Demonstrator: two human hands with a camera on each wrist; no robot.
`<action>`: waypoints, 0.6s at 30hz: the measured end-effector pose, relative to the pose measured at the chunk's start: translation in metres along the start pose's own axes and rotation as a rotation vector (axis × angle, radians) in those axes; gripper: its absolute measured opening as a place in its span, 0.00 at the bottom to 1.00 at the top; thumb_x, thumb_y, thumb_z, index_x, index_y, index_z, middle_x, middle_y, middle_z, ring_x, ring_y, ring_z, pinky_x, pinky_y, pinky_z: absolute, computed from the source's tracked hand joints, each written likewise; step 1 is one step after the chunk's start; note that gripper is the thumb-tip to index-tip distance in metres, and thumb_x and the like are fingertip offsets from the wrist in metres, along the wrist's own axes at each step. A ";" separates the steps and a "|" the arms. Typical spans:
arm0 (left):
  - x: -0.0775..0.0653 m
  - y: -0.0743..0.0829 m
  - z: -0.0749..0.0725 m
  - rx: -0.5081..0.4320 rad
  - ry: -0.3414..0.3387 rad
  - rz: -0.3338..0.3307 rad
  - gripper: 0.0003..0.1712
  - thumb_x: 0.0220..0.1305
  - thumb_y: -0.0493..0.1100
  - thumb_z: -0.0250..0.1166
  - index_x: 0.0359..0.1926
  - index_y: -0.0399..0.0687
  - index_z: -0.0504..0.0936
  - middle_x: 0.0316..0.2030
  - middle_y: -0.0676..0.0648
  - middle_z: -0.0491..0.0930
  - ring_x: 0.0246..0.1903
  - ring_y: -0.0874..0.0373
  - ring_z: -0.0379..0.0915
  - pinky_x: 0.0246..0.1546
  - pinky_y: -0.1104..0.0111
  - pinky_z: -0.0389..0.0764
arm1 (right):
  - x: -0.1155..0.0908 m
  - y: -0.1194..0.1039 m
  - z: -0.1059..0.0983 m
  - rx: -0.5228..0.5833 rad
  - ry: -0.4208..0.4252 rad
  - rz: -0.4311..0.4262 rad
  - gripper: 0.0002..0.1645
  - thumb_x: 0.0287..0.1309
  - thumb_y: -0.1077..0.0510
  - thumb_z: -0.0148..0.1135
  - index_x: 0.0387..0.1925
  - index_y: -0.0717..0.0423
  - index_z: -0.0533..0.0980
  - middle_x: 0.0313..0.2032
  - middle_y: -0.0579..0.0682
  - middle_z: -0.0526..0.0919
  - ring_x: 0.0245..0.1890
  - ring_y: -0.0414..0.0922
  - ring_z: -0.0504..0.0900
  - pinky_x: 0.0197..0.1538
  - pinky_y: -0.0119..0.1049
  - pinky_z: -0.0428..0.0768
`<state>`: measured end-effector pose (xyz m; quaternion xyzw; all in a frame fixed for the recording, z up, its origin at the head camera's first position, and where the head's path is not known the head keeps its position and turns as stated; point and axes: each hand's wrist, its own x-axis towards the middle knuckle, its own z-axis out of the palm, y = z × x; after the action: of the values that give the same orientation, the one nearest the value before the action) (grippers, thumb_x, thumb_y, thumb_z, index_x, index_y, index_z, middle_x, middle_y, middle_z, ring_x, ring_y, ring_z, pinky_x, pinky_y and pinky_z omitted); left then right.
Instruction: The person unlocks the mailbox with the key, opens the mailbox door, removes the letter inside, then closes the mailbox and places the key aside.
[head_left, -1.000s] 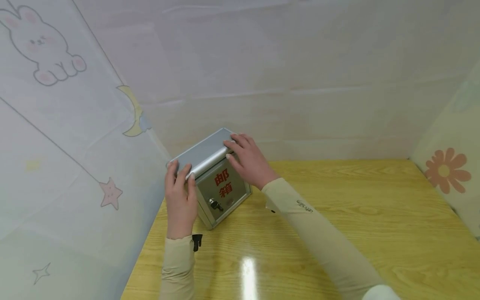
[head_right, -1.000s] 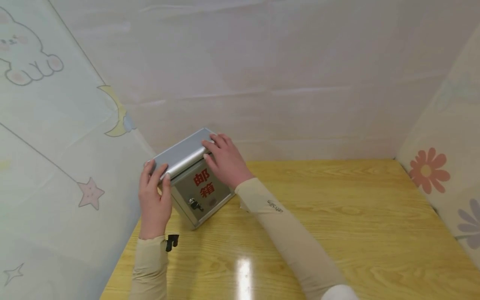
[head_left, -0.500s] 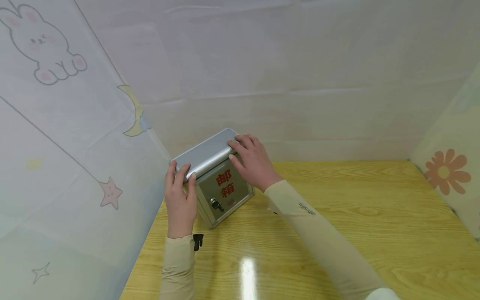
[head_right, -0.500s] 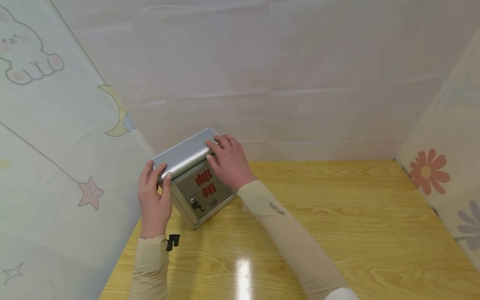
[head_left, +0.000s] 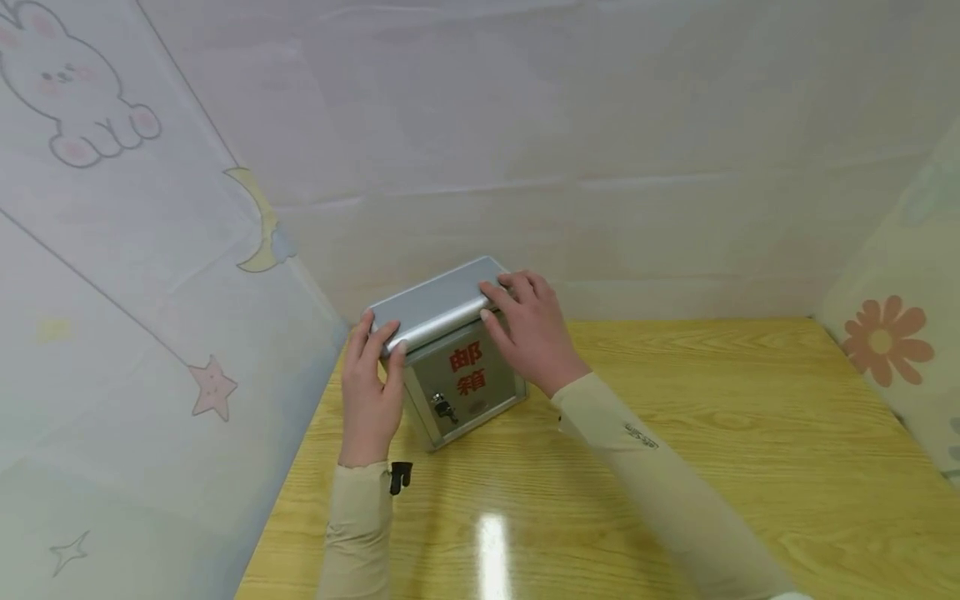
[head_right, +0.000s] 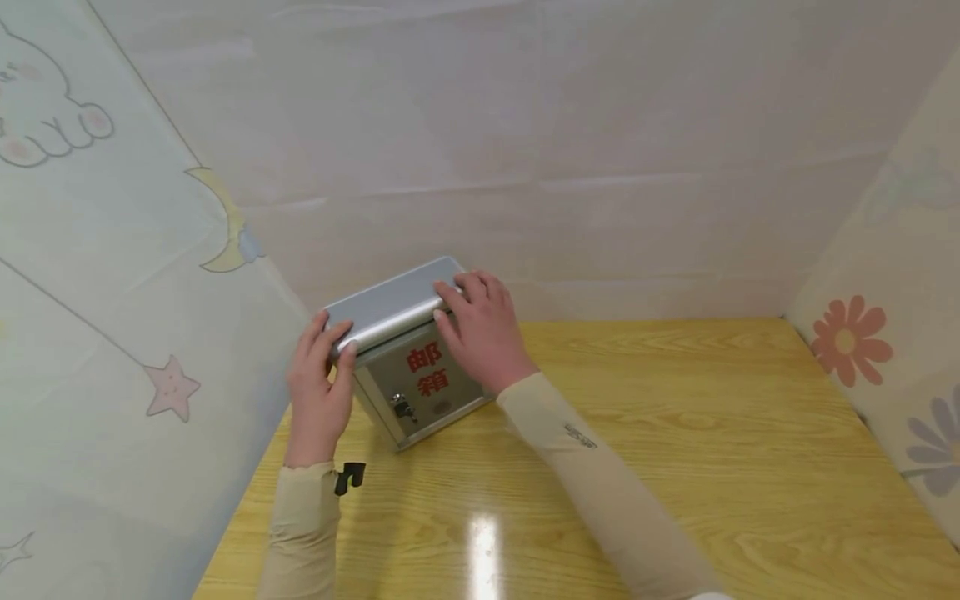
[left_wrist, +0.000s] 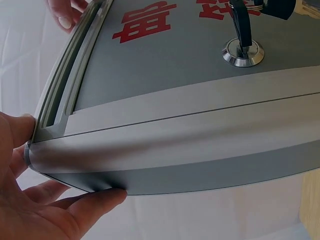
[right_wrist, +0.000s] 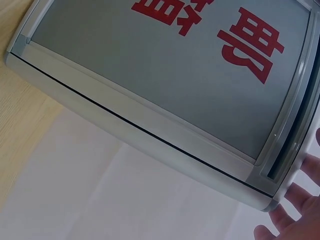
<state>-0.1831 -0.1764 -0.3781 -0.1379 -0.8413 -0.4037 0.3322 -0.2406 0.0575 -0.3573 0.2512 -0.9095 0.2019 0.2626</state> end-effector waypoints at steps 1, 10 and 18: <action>0.001 0.000 0.001 -0.005 -0.007 0.004 0.19 0.71 0.45 0.57 0.59 0.45 0.76 0.69 0.41 0.59 0.68 0.47 0.54 0.60 0.51 0.66 | -0.002 0.002 -0.001 -0.001 0.007 0.001 0.26 0.72 0.45 0.45 0.65 0.50 0.70 0.60 0.55 0.68 0.62 0.54 0.60 0.64 0.50 0.57; 0.004 0.004 0.013 -0.055 -0.079 0.010 0.20 0.72 0.47 0.55 0.61 0.49 0.75 0.70 0.45 0.57 0.68 0.49 0.54 0.60 0.54 0.68 | -0.018 0.014 -0.010 -0.015 0.076 0.002 0.25 0.71 0.47 0.48 0.63 0.51 0.71 0.57 0.56 0.69 0.60 0.55 0.61 0.63 0.52 0.58; 0.008 0.008 0.024 -0.088 -0.121 0.063 0.20 0.72 0.47 0.55 0.61 0.49 0.75 0.70 0.44 0.57 0.69 0.53 0.51 0.62 0.55 0.65 | -0.032 0.023 -0.021 0.003 0.156 0.023 0.23 0.71 0.48 0.49 0.60 0.54 0.74 0.55 0.58 0.70 0.58 0.56 0.63 0.61 0.53 0.59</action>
<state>-0.1953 -0.1533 -0.3791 -0.2031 -0.8365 -0.4205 0.2868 -0.2221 0.0970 -0.3647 0.2248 -0.8888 0.2250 0.3300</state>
